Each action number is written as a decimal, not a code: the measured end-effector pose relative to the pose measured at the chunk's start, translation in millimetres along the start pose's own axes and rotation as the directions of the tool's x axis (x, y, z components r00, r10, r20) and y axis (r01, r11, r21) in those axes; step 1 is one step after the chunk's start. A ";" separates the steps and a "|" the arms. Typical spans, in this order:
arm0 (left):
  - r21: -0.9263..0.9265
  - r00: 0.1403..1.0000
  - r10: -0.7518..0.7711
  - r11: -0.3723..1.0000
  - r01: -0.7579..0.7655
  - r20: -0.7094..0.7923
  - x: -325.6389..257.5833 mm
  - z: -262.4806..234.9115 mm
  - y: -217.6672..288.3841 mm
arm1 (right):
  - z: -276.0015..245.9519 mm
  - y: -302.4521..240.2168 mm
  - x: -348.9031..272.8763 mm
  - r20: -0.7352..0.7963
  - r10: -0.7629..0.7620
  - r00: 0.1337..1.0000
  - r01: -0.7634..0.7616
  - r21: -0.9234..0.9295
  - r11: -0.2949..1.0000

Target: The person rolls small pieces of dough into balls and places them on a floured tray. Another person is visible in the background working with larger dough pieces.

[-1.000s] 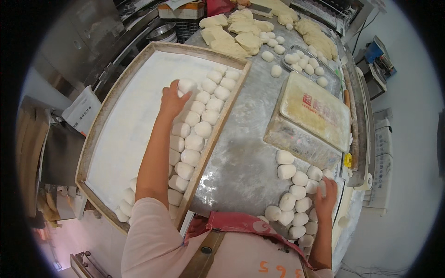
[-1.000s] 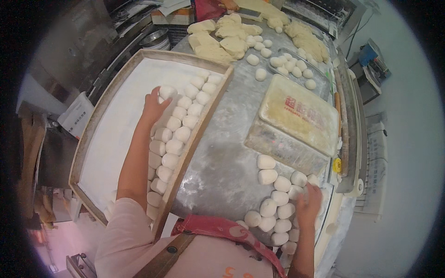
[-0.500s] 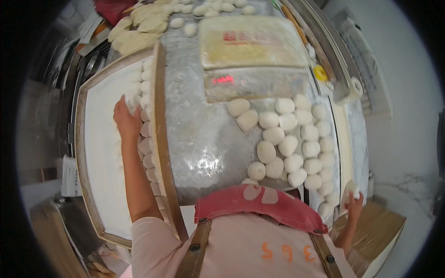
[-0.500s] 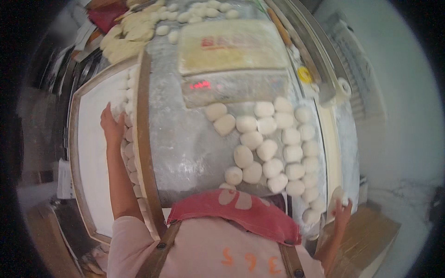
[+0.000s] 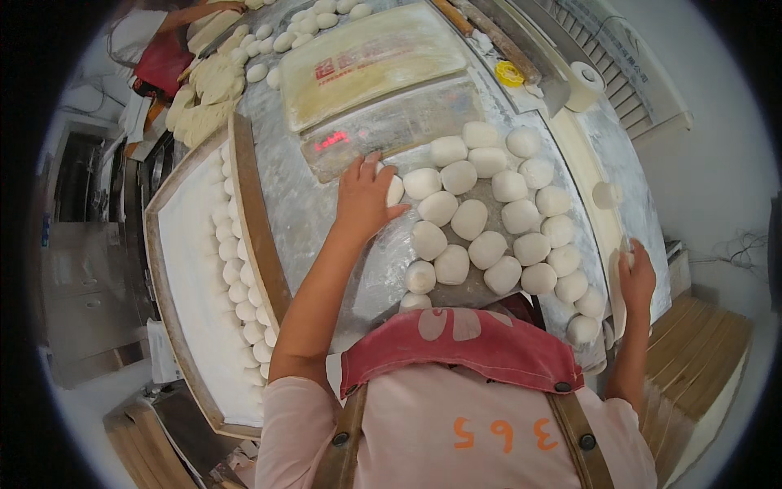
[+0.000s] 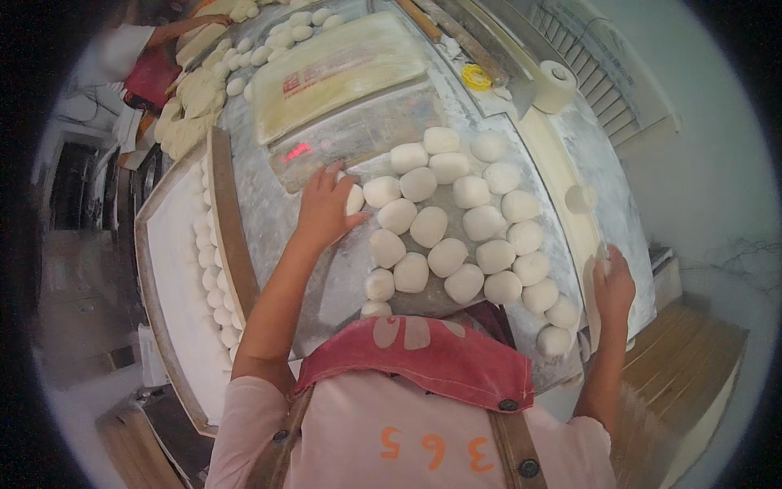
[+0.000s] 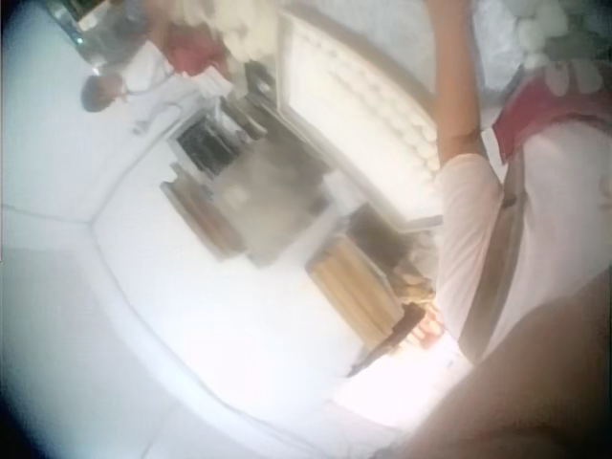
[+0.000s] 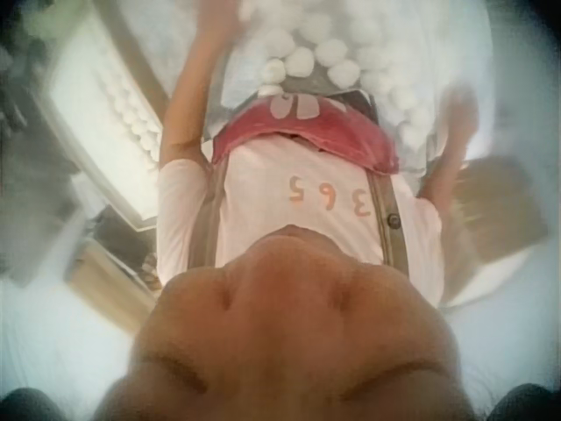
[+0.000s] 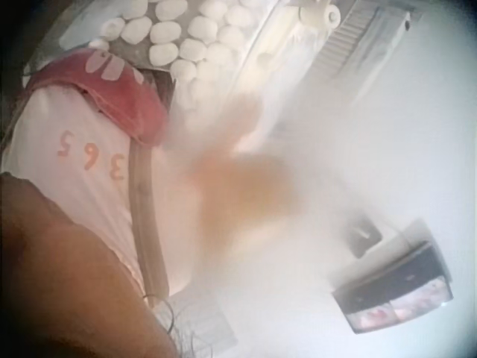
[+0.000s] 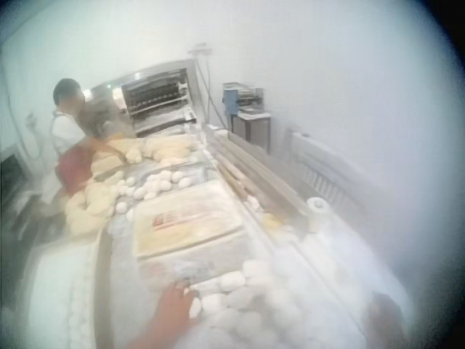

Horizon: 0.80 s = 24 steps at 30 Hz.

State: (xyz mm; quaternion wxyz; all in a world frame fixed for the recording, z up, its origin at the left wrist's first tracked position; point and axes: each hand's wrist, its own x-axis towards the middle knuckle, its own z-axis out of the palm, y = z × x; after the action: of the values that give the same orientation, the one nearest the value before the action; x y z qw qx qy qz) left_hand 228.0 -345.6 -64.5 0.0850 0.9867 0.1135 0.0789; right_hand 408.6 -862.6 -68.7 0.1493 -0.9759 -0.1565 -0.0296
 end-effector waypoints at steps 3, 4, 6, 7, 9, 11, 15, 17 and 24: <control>-0.037 0.995 -0.075 0.996 0.078 0.069 -2.6 -3.4 -0.3 | -23.7 -52.0 17.4 0.130 0.052 0.990 -0.062 0.074 0.995; -0.025 0.991 -0.091 0.995 0.094 0.096 -2.2 -5.6 0.6 | -26.1 -59.3 24.6 0.171 0.060 0.983 -0.076 0.092 0.993; -0.013 0.988 -0.099 0.995 0.101 0.116 -4.3 -9.0 -1.0 | -4.9 -50.7 36.6 0.098 -0.089 0.991 0.081 0.083 0.993; -0.016 0.990 -0.087 0.996 0.090 0.111 -5.7 -9.6 -2.3 | 2.7 -48.7 44.0 0.061 -0.163 0.985 0.159 0.073 0.985; -0.026 0.988 -0.104 0.994 0.107 0.111 -11.7 -13.1 -5.4 | 11.1 -49.2 65.7 0.198 -0.193 0.961 0.167 0.143 0.976; -0.052 0.983 -0.135 0.988 0.142 0.124 -13.6 -17.0 -8.0 | 11.4 -50.7 95.7 0.338 -0.254 0.906 0.204 0.176 0.963; -0.063 0.985 -0.117 0.990 0.126 0.130 -22.4 -18.1 -21.0 | -25.9 -151.6 157.5 0.217 -0.253 0.943 -0.010 0.777 0.629; -0.084 0.985 -0.118 0.988 0.129 0.125 -23.7 -16.1 -23.1 | -68.3 -217.8 161.0 -0.068 -0.325 0.943 0.055 0.997 -0.052; -0.092 0.977 -0.121 0.986 0.139 0.177 -26.6 -19.6 -27.5 | -66.6 -218.5 110.2 -0.043 -0.502 0.864 0.314 0.824 0.471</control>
State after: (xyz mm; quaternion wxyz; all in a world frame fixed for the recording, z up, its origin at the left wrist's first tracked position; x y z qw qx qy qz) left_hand 193.2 -322.6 -54.1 0.1507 0.9746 0.1658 -0.0061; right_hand 443.8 -651.8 68.0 0.5478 -0.7285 -0.3961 0.1108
